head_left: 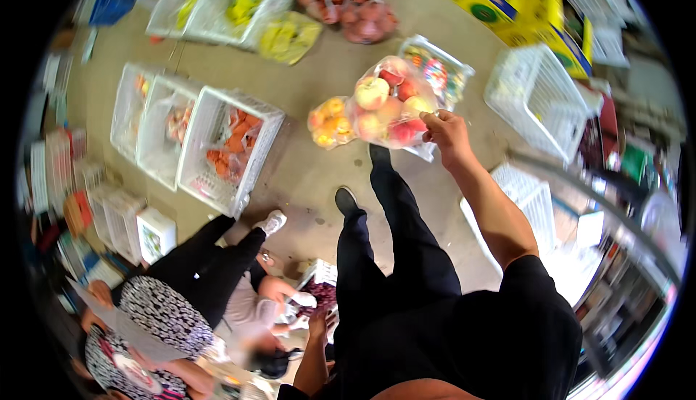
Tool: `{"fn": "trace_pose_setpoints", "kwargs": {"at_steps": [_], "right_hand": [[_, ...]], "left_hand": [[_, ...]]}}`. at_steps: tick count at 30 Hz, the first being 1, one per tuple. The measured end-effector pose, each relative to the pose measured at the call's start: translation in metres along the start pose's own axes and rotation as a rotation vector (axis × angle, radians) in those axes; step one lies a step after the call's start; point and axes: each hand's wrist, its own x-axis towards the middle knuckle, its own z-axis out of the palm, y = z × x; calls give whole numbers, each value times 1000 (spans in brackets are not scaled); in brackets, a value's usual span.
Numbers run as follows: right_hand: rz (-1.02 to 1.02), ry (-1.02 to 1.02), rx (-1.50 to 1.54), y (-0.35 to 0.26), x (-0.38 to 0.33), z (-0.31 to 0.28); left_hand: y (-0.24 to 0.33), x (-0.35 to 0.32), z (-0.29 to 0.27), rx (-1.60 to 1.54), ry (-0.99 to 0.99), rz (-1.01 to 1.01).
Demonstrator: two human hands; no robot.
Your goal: The person packs various fruits, including apples, oranges, and grapes, into a white plastic basket. They use a digital scale to weigh the items and then carry the basket to a truck.
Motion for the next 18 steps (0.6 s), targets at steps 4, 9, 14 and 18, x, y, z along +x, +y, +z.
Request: {"fn": "trace_pose_setpoints", "kwargs": {"at_steps": [4,9,14,18], "right_hand": [[-75,102,319,-1,-117,-93],[-11,305,692,36,-270,-191],[-37,544,778,79,-370,-299],[-40,629,931,134,-391,-382]], "left_hand": [[80,20,6,48,-34,249],[107,-34,-38,239,-95,329],[117,-82,33,749,-413,630],[89,-115,115,659,-111,665]]}}
